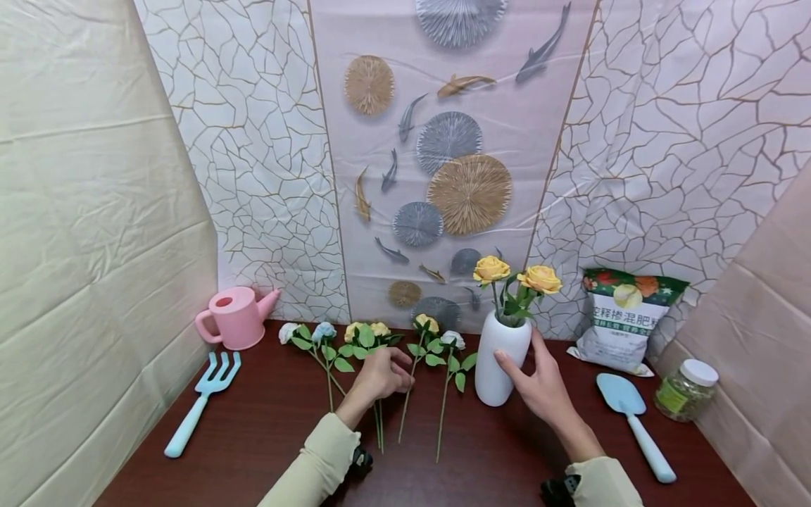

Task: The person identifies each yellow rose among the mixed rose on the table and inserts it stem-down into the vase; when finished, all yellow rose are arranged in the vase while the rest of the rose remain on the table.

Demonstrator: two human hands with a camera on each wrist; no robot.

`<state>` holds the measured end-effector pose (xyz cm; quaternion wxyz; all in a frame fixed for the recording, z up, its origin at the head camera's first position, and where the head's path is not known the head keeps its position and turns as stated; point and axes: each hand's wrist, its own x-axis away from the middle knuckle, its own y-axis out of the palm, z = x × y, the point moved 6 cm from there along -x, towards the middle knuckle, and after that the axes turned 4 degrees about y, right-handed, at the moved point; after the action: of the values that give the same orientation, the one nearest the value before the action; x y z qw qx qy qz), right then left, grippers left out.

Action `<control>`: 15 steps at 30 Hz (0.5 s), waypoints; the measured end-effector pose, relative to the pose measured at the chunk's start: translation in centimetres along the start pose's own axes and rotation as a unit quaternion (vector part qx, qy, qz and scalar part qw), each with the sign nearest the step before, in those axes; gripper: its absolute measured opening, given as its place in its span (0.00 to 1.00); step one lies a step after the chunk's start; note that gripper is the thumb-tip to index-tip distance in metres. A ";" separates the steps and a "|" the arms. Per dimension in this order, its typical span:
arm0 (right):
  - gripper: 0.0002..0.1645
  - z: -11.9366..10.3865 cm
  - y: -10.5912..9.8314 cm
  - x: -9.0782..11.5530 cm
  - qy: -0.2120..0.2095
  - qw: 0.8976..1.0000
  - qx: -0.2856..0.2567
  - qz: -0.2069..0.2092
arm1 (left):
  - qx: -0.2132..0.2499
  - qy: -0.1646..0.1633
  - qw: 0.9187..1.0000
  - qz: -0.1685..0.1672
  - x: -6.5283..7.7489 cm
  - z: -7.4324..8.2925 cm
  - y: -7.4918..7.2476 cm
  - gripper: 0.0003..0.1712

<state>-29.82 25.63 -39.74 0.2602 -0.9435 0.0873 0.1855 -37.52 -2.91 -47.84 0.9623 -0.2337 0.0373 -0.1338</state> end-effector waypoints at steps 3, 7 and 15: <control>0.43 0.5 0.2 -0.2 -0.005 1.000 -0.003 0.001 | 0.043 0.002 0.999 -0.003 0.0 0.1 -0.4 0.20; 0.44 2.2 0.6 -0.6 -0.008 1.000 -0.004 0.005 | 0.063 0.014 0.998 0.004 0.0 0.3 -1.0 0.21; 0.45 4.0 0.8 -1.0 -0.009 1.000 0.003 0.012 | 0.080 0.058 0.994 0.037 -0.1 1.4 -0.7 0.20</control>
<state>-32.14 27.12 -42.88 0.2612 -0.9399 0.0970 0.1973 -37.59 -2.87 -46.24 0.9784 -0.1465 0.0907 -0.1143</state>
